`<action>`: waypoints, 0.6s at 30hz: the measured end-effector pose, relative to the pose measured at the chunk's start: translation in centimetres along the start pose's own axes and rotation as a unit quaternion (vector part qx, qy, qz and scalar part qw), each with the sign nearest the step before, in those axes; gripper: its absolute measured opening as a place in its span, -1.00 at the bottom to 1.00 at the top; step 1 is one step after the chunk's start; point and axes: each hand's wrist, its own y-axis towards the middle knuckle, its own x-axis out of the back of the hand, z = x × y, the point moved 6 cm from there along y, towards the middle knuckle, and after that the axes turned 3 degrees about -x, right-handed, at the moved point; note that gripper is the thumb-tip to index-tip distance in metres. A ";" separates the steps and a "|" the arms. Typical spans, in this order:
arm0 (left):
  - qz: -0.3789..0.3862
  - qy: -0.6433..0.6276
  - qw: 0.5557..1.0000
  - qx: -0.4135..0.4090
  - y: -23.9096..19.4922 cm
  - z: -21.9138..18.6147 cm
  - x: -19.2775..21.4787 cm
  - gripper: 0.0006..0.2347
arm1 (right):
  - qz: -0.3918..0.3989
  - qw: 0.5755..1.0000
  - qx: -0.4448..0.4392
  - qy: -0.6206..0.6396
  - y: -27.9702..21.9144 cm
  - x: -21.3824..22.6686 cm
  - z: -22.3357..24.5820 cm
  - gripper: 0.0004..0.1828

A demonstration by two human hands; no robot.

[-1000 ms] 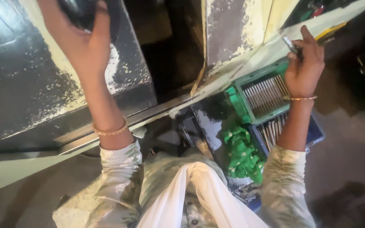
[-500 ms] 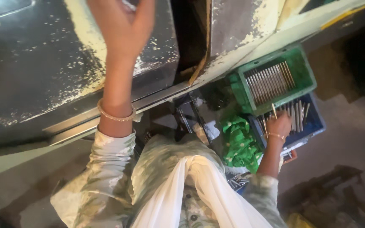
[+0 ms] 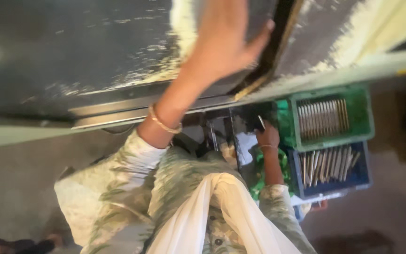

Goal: The person wipes the exterior of a large industrial machine with a green cloth, then opens the door to clean the interior. They repeatedly insert and remove metal rods from the machine's interior, placing them into a green bin.

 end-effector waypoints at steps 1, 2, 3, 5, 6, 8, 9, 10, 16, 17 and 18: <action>-0.006 0.000 1.000 0.001 -0.2 -0.2 0.0 -0.49 | 0.025 0.999 -0.033 -0.028 0.2 -1.0 -0.4 -0.53; -0.011 -0.022 1.000 -0.007 -0.3 -0.5 0.0 -0.42 | 0.030 0.996 -0.063 -0.056 0.2 -1.7 -0.7 -0.50; -0.017 -0.045 0.999 -0.014 -0.3 -0.7 -0.1 -0.35 | 0.034 0.991 -0.094 -0.086 0.1 -2.0 -1.2 -0.47; -0.028 -0.073 0.997 -0.024 -0.2 -1.1 -0.1 -0.25 | 0.039 0.990 -0.120 -0.064 -0.3 -2.3 -1.5 -0.43; -0.034 -0.079 0.996 -0.026 -0.2 -1.4 0.0 -0.22 | 0.042 0.989 -0.133 -0.054 -0.6 -2.3 -1.6 -0.40; -0.033 -0.103 0.994 -0.020 0.1 -1.8 -0.2 -0.19 | 0.056 0.988 -0.134 -0.046 -1.0 -2.2 -1.3 -0.41; -0.028 -0.120 0.992 -0.012 0.4 -1.9 -0.4 -0.19 | 0.063 0.988 -0.137 -0.042 -1.0 -2.1 -1.1 -0.41; -0.022 -0.131 0.991 -0.008 0.1 -1.8 -0.3 -0.19 | 0.049 0.990 -0.127 -0.030 -0.9 -1.9 -0.7 -0.39; 0.001 -0.201 0.980 -0.009 -5.8 -1.7 -2.2 -0.36 | 0.000 0.999 -0.032 0.016 -0.8 -1.2 0.3 -0.21; 0.014 -0.242 0.970 0.017 -7.7 -1.6 -3.3 -0.45 | 0.024 0.997 -0.062 0.036 -0.6 -1.6 -0.1 -0.21; -0.008 -0.293 0.956 0.023 -10.1 -1.4 -3.7 -0.62 | 0.048 0.993 -0.091 0.057 -0.2 -2.0 -0.5 -0.22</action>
